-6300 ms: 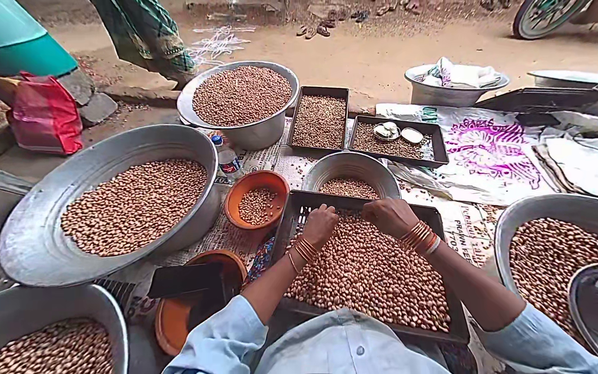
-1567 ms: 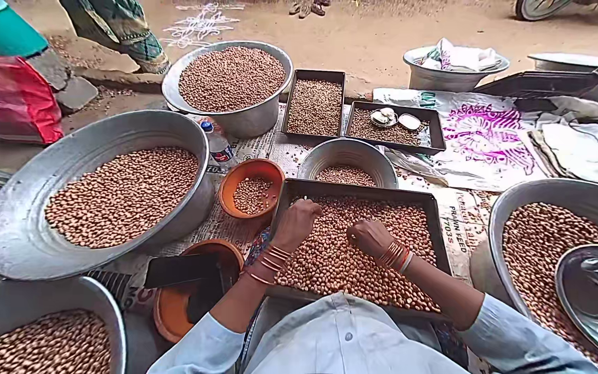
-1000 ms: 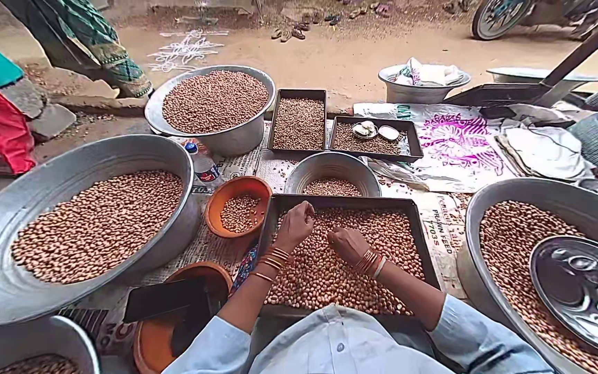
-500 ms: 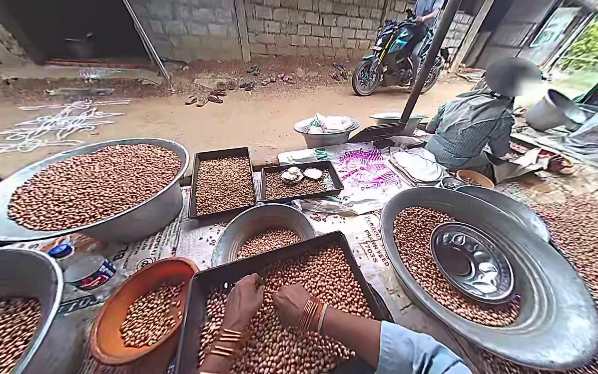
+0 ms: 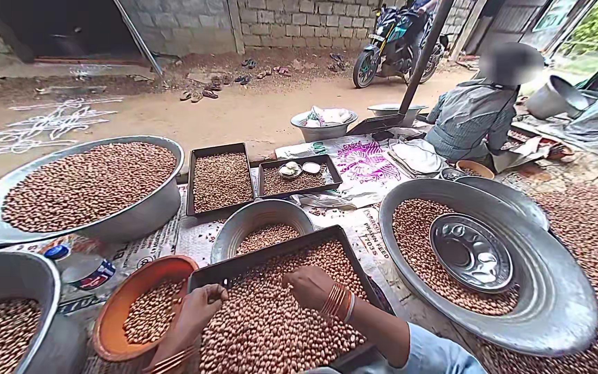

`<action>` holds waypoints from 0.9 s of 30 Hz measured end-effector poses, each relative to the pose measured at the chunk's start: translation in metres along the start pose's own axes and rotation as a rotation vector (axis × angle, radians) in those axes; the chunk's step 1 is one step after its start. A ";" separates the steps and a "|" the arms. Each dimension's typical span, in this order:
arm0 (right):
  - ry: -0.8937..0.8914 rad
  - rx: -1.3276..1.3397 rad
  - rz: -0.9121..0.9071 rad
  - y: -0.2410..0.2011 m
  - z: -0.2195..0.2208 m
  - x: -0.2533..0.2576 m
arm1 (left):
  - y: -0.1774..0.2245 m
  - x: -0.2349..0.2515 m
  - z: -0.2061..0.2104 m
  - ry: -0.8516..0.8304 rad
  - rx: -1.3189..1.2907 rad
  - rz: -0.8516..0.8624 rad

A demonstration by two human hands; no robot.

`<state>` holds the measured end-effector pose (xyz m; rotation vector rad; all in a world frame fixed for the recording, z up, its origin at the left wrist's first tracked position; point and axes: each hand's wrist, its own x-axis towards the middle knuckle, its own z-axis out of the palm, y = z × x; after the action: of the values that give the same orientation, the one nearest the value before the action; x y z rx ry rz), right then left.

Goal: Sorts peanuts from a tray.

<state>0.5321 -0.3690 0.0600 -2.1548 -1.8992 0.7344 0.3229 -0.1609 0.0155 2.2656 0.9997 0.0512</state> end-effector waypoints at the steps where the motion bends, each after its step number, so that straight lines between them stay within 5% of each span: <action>1: -0.003 -0.010 0.058 0.014 -0.004 -0.004 | -0.007 -0.001 -0.016 0.127 0.125 -0.037; 3: 0.004 -0.037 0.181 0.041 -0.009 -0.011 | -0.021 0.001 -0.032 0.320 0.307 -0.006; 5: 0.020 -0.053 0.291 0.061 -0.015 -0.016 | -0.020 0.006 -0.026 0.337 0.329 0.081; 12: 0.053 -0.068 0.513 0.092 -0.031 -0.005 | 0.090 0.006 0.089 -0.232 0.298 0.380; 16: 0.041 -0.143 0.621 0.078 -0.018 0.021 | 0.111 0.009 0.127 -0.309 0.395 0.506; 22: -0.064 -0.129 0.371 0.005 0.048 0.041 | 0.052 0.028 0.097 -0.163 0.528 0.348; 27: -0.261 -0.063 0.000 -0.061 0.088 0.010 | 0.021 -0.013 0.047 -0.324 0.531 0.007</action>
<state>0.4383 -0.3650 0.0088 -2.1869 -2.0708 1.0136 0.3406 -0.2060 -0.0068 2.6292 0.9026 -0.6274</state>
